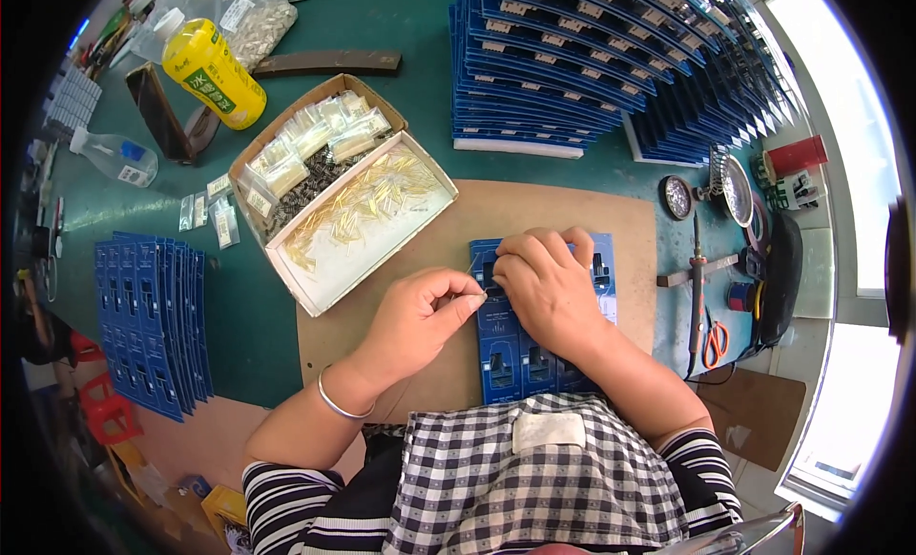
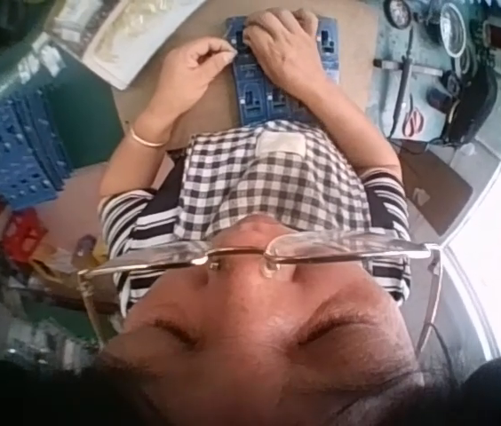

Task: The person assembles metal pins into blue plastic housings, then solders the components together with a soldering iron and solder wire.

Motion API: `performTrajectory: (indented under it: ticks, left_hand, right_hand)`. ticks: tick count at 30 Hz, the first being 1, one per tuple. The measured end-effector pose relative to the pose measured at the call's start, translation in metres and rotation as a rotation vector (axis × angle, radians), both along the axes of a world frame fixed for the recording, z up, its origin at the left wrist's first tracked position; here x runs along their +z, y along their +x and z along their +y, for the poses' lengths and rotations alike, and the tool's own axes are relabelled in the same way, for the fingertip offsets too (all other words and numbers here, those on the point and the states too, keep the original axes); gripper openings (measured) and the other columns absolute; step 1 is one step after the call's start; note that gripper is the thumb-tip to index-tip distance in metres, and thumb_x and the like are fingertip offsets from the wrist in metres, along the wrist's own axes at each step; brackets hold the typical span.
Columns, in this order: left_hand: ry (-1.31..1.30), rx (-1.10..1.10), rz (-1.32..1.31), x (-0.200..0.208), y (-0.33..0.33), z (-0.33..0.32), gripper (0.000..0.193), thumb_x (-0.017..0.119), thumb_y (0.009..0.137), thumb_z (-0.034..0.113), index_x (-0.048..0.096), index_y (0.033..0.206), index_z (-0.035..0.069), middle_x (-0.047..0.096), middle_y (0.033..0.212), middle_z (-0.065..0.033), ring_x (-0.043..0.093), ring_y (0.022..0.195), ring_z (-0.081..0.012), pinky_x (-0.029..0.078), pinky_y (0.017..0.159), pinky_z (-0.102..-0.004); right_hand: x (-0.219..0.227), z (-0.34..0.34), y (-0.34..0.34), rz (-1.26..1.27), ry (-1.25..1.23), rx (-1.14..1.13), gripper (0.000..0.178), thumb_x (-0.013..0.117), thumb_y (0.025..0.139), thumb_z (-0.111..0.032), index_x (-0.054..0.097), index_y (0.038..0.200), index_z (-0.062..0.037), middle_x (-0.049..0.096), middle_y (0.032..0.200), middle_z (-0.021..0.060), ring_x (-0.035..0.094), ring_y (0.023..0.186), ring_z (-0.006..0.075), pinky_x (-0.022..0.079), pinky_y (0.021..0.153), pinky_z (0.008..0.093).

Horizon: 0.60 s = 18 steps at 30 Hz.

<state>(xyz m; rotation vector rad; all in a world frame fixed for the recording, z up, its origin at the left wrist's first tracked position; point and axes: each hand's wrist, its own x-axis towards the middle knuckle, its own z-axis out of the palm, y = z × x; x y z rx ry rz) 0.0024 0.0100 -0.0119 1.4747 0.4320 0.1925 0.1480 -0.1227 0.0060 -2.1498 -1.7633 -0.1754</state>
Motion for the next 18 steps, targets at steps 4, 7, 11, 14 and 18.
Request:
performTrajectory:
  ticks: [4,7,11,14,18]
  left_hand:
    - [-0.061,0.014,0.040,0.006,-0.001,-0.003,0.010,0.066,0.090,0.007,0.066,0.094,-0.002,0.064,0.084,-0.0028,0.055,0.072,-0.0060,0.046,0.064,-0.0233]
    - [0.024,0.010,0.030,0.018,-0.003,-0.010,0.010,0.066,0.089,0.007,0.066,0.094,-0.002,0.063,0.084,-0.0039,0.056,0.072,-0.0078,0.046,0.064,-0.0239]
    - [0.137,-0.065,-0.028,0.033,0.000,-0.018,0.008,0.067,0.088,0.005,0.066,0.092,-0.001,0.061,0.081,-0.0063,0.058,0.070,-0.0124,0.046,0.063,-0.0256]
    - [0.184,-0.083,-0.039,0.034,0.006,-0.023,0.006,0.067,0.087,0.004,0.066,0.091,-0.001,0.062,0.083,-0.0065,0.058,0.070,-0.0134,0.047,0.063,-0.0265]
    - [0.180,-0.062,-0.130,0.026,0.011,-0.024,0.005,0.067,0.087,0.003,0.066,0.091,0.000,0.062,0.083,-0.0063,0.059,0.072,-0.0143,0.047,0.066,-0.0263]
  right_hand:
    - [0.004,-0.005,0.005,0.009,-0.011,0.043,0.010,0.063,0.082,-0.014,0.065,0.091,-0.0125,0.061,0.102,-0.0012,0.055,0.097,0.0183,0.034,0.090,0.0399]
    - [0.016,-0.015,0.001,0.313,0.079,-0.023,0.013,0.068,0.081,-0.013,0.066,0.094,-0.0132,0.063,0.102,-0.0015,0.057,0.097,0.0189,0.034,0.089,0.0381]
    - [0.022,-0.029,-0.010,0.810,0.098,0.046,0.017,0.073,0.079,-0.007,0.065,0.093,-0.0109,0.066,0.096,-0.0006,0.061,0.097,0.0197,0.036,0.089,0.0340]
    - [0.018,-0.036,-0.011,0.846,0.225,0.071,0.013,0.069,0.082,-0.002,0.062,0.091,-0.0076,0.065,0.094,0.0043,0.062,0.091,0.0216,0.044,0.083,0.0327]
    - [0.015,-0.046,-0.002,1.216,0.271,-0.117,0.008,0.057,0.093,0.000,0.050,0.096,-0.0020,0.060,0.093,0.0097,0.057,0.086,0.0154,0.047,0.077,0.0287]
